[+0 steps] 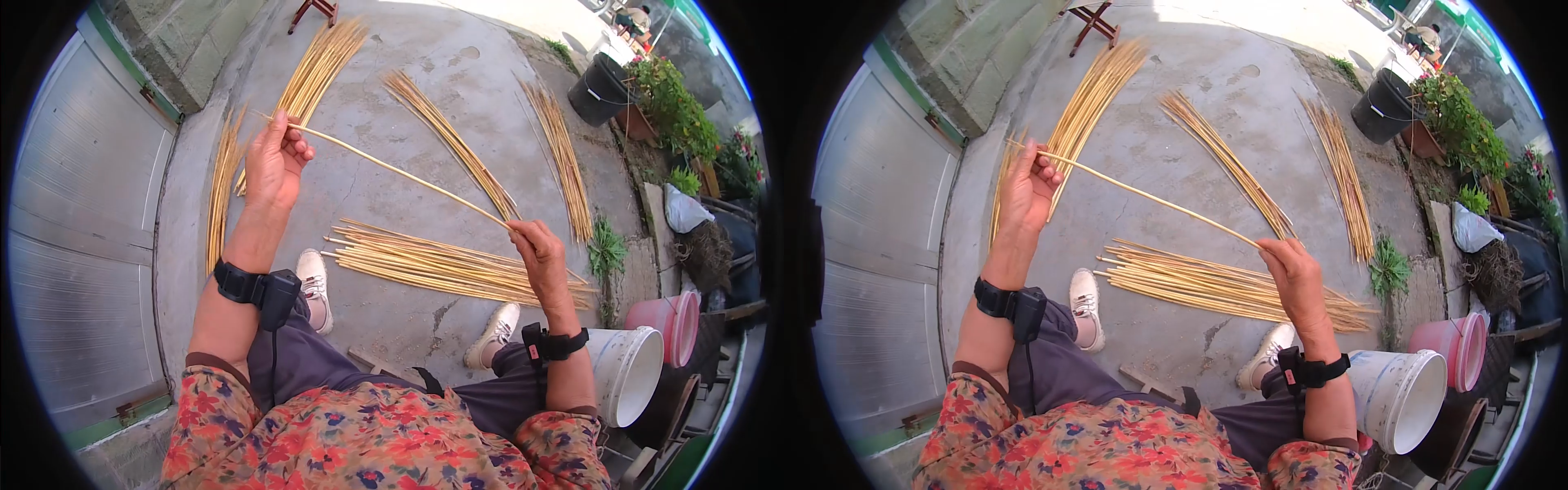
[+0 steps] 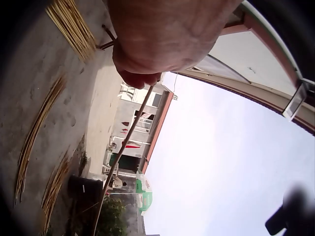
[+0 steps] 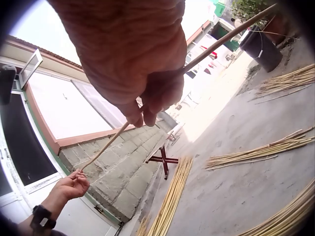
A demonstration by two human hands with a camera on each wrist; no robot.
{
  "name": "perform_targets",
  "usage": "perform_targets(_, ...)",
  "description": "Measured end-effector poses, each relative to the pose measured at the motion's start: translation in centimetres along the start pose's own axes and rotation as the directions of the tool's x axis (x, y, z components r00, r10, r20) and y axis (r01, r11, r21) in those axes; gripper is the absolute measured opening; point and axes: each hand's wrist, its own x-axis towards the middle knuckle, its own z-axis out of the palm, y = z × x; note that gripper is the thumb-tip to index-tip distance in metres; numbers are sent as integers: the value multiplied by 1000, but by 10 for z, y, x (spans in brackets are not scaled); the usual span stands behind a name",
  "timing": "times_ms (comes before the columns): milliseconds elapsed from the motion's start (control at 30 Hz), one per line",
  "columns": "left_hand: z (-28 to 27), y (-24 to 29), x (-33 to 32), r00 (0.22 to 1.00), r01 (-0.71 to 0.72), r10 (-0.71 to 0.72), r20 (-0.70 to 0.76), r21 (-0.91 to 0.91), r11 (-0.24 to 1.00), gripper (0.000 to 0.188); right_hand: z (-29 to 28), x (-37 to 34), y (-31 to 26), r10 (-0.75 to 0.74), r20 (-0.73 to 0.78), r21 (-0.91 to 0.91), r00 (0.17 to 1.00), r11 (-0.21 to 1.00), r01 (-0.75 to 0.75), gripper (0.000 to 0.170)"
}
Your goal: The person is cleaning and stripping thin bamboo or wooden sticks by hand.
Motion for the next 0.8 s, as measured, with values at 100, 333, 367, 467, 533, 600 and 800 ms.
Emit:
perform_targets(100, -10, 13, 6, 989, -49, 37, -140, -77, 996, 20, -10, -5, 25, 55, 67, -13, 996, 998, -54, 14)
perform_targets(333, -31, 26, 15, 990, -98, 92, -109, -47, 994, 20, -22, -31, 77, 116, 158, -227, 981, 971, -78, 15)
perform_targets(367, -26, 24, 10, 990, -97, 92, -109, -47, 994, 20, -21, -38, 79, 140, 162, -247, 977, 964, -97, 15)
perform_targets(467, -17, 16, -2, 988, 124, -112, -103, 121, 985, 23, -14, -45, 76, 394, 251, -48, 884, 917, -395, 17)
perform_targets(533, -15, 9, -4, 986, 167, -167, -11, 174, 971, 27, -7, -38, 76, 400, 237, -28, 885, 914, -405, 18)
perform_targets(600, 9, -11, -35, 901, 327, -396, 174, 326, 887, 28, -2, -48, 94, 494, 217, -17, 842, 865, -502, 19)
perform_targets(800, 33, -37, -79, 370, -73, -777, 509, 850, 521, 31, 39, -3, 149, 533, 186, -219, 825, 841, -494, 26)
